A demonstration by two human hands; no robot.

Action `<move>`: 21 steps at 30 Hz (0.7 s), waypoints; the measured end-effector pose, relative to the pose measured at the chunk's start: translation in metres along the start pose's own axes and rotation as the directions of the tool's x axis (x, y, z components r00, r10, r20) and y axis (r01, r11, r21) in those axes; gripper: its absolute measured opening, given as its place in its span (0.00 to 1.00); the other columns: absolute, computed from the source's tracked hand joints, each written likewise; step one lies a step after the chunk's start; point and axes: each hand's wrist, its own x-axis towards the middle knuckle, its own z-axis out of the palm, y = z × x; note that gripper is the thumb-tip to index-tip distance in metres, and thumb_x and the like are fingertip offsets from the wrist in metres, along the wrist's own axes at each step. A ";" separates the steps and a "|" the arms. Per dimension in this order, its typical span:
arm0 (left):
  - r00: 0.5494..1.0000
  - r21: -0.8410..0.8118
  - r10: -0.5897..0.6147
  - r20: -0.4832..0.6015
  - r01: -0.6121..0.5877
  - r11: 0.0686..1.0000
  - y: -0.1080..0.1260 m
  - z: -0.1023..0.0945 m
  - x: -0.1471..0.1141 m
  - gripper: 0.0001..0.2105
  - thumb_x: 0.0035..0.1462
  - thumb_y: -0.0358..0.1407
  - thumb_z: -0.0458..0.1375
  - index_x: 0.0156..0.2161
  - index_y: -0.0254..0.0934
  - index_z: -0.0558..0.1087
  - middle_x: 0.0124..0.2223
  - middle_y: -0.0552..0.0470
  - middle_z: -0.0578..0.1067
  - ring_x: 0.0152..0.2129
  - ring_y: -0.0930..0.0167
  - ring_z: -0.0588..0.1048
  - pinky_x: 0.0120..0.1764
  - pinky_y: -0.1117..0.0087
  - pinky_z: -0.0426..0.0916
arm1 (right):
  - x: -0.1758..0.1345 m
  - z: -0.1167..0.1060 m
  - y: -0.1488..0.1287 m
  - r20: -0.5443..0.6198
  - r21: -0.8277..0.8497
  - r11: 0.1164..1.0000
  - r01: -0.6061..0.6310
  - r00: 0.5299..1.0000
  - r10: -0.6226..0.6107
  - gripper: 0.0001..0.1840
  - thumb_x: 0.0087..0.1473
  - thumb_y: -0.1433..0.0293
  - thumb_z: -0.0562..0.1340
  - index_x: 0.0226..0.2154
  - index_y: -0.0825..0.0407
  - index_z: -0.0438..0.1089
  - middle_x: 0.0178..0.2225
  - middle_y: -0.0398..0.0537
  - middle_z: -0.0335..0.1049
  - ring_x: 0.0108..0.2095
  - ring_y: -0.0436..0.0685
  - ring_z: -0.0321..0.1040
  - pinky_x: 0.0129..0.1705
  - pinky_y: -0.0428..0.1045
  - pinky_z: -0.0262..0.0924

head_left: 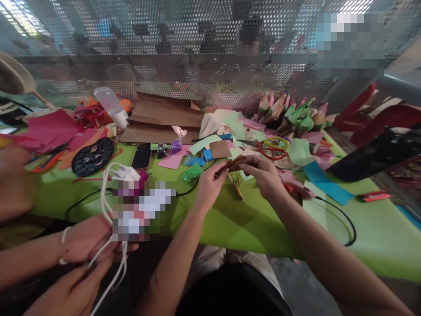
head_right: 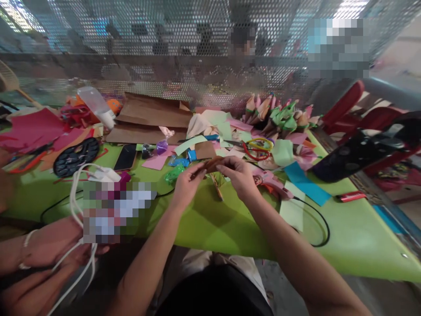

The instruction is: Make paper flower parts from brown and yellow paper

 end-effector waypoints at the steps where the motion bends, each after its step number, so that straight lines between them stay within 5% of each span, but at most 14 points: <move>1: 1.000 0.013 0.017 0.021 -0.017 1.000 0.000 0.000 0.000 0.13 0.62 0.36 0.60 0.50 0.39 0.80 0.52 0.44 0.81 0.48 0.62 0.79 0.49 0.63 0.74 | -0.001 0.002 0.000 0.011 0.015 1.000 -0.005 1.000 0.005 0.13 0.40 0.59 0.71 0.24 0.49 0.73 0.25 0.43 0.70 0.28 0.53 0.61 0.31 0.50 0.55; 7: 0.989 0.235 0.109 0.100 -0.131 0.963 0.007 0.001 -0.002 0.16 0.67 0.36 0.53 0.56 0.42 0.77 0.54 0.45 0.79 0.47 0.62 0.78 0.50 0.62 0.73 | -0.003 0.007 -0.001 0.027 0.124 0.991 -0.053 0.998 0.051 0.10 0.40 0.61 0.70 0.24 0.50 0.75 0.24 0.44 0.73 0.27 0.52 0.61 0.31 0.50 0.55; 15: 0.982 0.677 0.145 0.119 -0.188 0.711 0.008 0.002 -0.007 0.23 0.68 0.31 0.48 0.65 0.46 0.68 0.45 0.44 0.78 0.36 0.64 0.77 0.43 0.66 0.72 | -0.004 0.006 -0.005 0.092 0.198 0.974 -0.111 0.991 0.095 0.18 0.43 0.52 0.70 0.24 0.50 0.76 0.26 0.47 0.74 0.29 0.54 0.64 0.33 0.50 0.58; 21: 0.980 0.771 0.097 0.174 -0.197 0.606 0.009 0.005 -0.009 0.25 0.67 0.29 0.50 0.65 0.49 0.67 0.42 0.46 0.76 0.32 0.67 0.76 0.39 0.70 0.70 | -0.003 0.005 -0.004 0.110 0.117 0.988 -0.098 0.990 0.085 0.20 0.42 0.50 0.72 0.25 0.50 0.76 0.25 0.46 0.73 0.27 0.53 0.63 0.32 0.50 0.58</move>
